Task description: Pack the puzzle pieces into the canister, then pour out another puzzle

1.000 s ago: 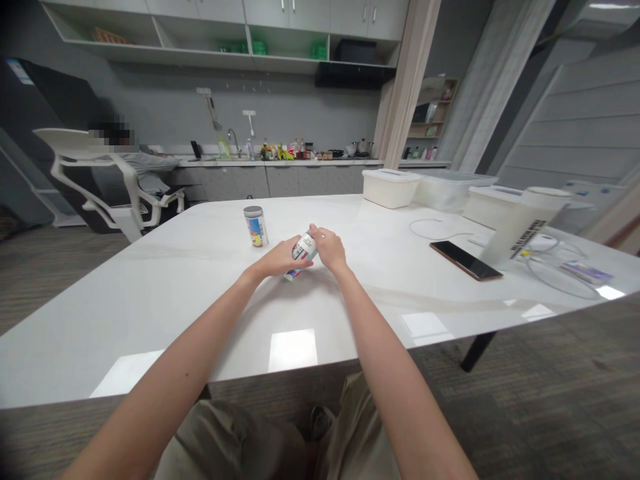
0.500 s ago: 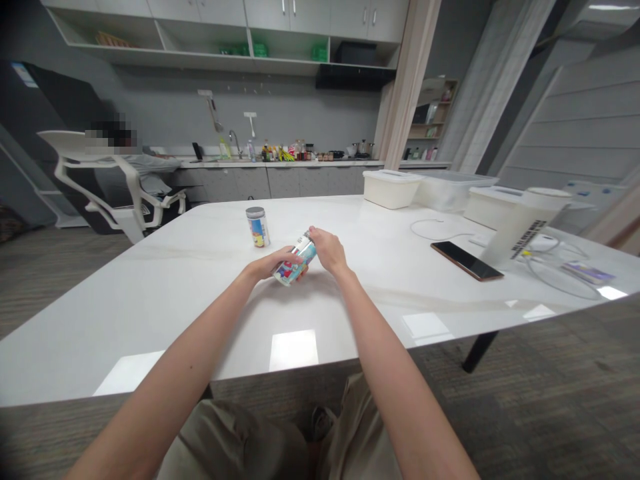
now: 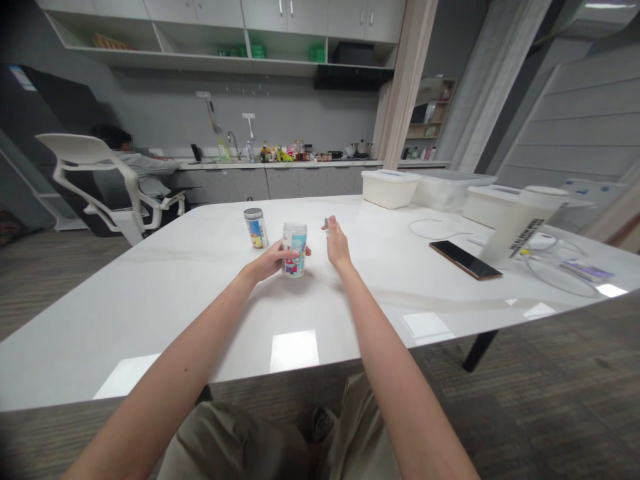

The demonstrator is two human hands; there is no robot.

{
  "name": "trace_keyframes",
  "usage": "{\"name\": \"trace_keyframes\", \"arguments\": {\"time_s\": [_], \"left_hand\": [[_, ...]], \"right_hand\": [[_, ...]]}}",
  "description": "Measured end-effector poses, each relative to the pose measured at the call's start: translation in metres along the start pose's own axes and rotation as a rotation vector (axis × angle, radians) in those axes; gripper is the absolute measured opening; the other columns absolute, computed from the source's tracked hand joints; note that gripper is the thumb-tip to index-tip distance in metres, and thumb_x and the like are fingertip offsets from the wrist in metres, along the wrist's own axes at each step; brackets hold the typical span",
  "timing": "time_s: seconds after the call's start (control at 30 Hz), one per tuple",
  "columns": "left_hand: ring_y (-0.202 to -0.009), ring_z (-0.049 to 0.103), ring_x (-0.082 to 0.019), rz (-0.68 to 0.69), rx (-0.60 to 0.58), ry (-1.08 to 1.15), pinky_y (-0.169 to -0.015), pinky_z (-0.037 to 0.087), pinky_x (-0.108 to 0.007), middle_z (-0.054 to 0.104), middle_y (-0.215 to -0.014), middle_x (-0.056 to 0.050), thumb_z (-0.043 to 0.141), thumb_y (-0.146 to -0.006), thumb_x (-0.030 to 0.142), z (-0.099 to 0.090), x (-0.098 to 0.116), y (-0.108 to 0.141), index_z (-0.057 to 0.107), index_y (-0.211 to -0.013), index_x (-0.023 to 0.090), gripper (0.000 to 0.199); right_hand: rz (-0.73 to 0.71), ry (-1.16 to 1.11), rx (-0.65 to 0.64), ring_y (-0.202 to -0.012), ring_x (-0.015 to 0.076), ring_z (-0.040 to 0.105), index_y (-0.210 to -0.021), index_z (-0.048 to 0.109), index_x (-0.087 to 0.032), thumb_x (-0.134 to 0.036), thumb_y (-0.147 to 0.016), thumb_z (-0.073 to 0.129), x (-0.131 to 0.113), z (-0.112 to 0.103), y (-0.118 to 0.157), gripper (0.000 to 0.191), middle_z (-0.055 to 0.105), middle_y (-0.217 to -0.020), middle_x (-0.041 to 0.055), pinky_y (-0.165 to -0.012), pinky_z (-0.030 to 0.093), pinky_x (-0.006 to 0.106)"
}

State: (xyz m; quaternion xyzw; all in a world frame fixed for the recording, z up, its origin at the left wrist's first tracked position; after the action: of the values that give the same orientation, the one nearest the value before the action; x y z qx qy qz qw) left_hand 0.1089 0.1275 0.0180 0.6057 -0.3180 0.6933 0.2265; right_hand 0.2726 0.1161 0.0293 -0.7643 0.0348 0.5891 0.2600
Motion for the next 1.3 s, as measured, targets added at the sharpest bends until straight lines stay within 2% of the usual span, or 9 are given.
{"name": "trace_keyframes", "arguments": {"time_s": [0.1, 0.2, 0.3, 0.43, 0.57, 0.7, 0.87, 1.07, 1.3], "left_hand": [[-0.086, 0.064, -0.019, 0.052, 0.08, 0.001, -0.081, 0.048, -0.032, 0.07, -0.098, -0.009, 0.083, -0.056, 0.032, -0.005, 0.0, -0.004, 0.062, -0.098, 0.012, 0.051], [-0.09, 0.064, -0.021, 0.074, 0.131, -0.044, -0.085, 0.048, -0.034, 0.07, -0.097, -0.008, 0.085, -0.053, 0.031, -0.01, -0.001, -0.005, 0.061, -0.101, 0.013, 0.056], [-0.09, 0.064, -0.021, 0.071, 0.142, -0.125, -0.084, 0.049, -0.035, 0.07, -0.096, -0.008, 0.086, -0.051, 0.028, -0.012, -0.002, -0.006, 0.061, -0.103, 0.013, 0.06], [-0.087, 0.065, -0.02, 0.04, 0.155, -0.2, -0.084, 0.05, -0.035, 0.07, -0.095, -0.007, 0.087, -0.05, 0.027, -0.014, -0.005, -0.007, 0.061, -0.104, 0.012, 0.062], [-0.09, 0.065, -0.02, 0.026, 0.108, -0.22, -0.086, 0.05, -0.036, 0.07, -0.097, -0.007, 0.086, -0.05, 0.027, -0.012, -0.006, -0.006, 0.06, -0.107, 0.013, 0.064], [-0.089, 0.065, -0.021, -0.056, 0.026, -0.365, -0.084, 0.05, -0.035, 0.071, -0.099, -0.009, 0.084, -0.054, 0.034, -0.011, -0.012, -0.003, 0.064, -0.104, 0.012, 0.058], [-0.088, 0.064, -0.021, -0.094, -0.079, -0.585, -0.083, 0.049, -0.032, 0.071, -0.1, -0.007, 0.08, -0.061, 0.04, -0.01, -0.018, -0.004, 0.067, -0.104, 0.013, 0.052], [-0.086, 0.064, -0.02, -0.074, -0.099, -0.631, -0.08, 0.049, -0.03, 0.072, -0.099, -0.006, 0.078, -0.064, 0.041, -0.01, -0.018, -0.005, 0.067, -0.105, 0.014, 0.05], [-0.087, 0.064, -0.021, -0.074, -0.101, -0.645, -0.08, 0.049, -0.03, 0.071, -0.099, -0.007, 0.077, -0.064, 0.041, -0.009, -0.016, -0.004, 0.067, -0.106, 0.014, 0.051]], "right_hand": [[-0.033, 0.182, 0.074, -0.075, 0.0192, 0.054, -0.077, 0.056, -0.021, -0.079, -0.082, 0.018, 0.002, -0.002, -0.001, 0.069, 0.059, -0.075, 0.0042, -0.07, 0.04, 0.031], [0.019, 0.274, 0.064, -0.084, 0.021, 0.057, -0.081, 0.055, -0.02, -0.074, -0.083, 0.028, 0.01, -0.001, -0.001, 0.06, 0.063, -0.086, 0.0072, -0.078, 0.04, 0.032], [0.062, 0.367, 0.029, -0.088, 0.021, 0.058, -0.092, 0.052, -0.019, -0.065, -0.079, 0.049, 0.019, 0.001, -0.001, 0.048, 0.064, -0.097, 0.0088, -0.08, 0.041, 0.032], [0.033, 0.519, -0.001, -0.09, 0.0207, 0.058, -0.1, 0.049, -0.02, -0.051, -0.073, 0.065, 0.024, 0.003, 0.002, 0.044, 0.064, -0.101, 0.0078, -0.079, 0.042, 0.031], [0.048, 0.649, -0.052, -0.089, 0.0215, 0.059, -0.102, 0.049, -0.022, -0.045, -0.079, 0.061, 0.032, 0.002, 0.003, 0.035, 0.064, -0.098, 0.0071, -0.077, 0.042, 0.032], [0.099, 0.778, -0.141, -0.099, 0.0252, 0.058, -0.101, 0.054, -0.02, -0.041, -0.082, 0.06, 0.04, 0.004, 0.005, 0.03, 0.063, -0.104, 0.0108, -0.084, 0.042, 0.035], [0.005, 0.818, -0.11, -0.111, 0.0259, 0.053, -0.104, 0.059, -0.019, -0.031, -0.077, 0.065, 0.034, 0.006, 0.007, 0.031, 0.054, -0.118, 0.0129, -0.09, 0.043, 0.034], [0.009, 0.85, -0.096, -0.108, 0.0264, 0.054, -0.096, 0.063, -0.018, -0.023, -0.077, 0.061, 0.034, 0.006, 0.008, 0.02, 0.052, -0.113, 0.0133, -0.091, 0.044, 0.035], [-0.032, 0.799, -0.143, -0.094, 0.0199, 0.059, -0.096, 0.065, -0.016, -0.019, -0.079, 0.06, 0.035, 0.011, 0.007, 0.018, 0.057, -0.108, 0.0119, -0.086, 0.044, 0.03]]}}
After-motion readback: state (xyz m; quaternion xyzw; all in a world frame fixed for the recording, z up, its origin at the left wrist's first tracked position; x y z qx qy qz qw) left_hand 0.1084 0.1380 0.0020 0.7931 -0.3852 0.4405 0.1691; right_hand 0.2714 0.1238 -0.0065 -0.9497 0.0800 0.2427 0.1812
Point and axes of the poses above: each hand's wrist, its own y-axis away from the middle knuckle, its own z-axis out of the palm, x = y × z, the point moved 6 cm from there along -y, towards the middle knuckle
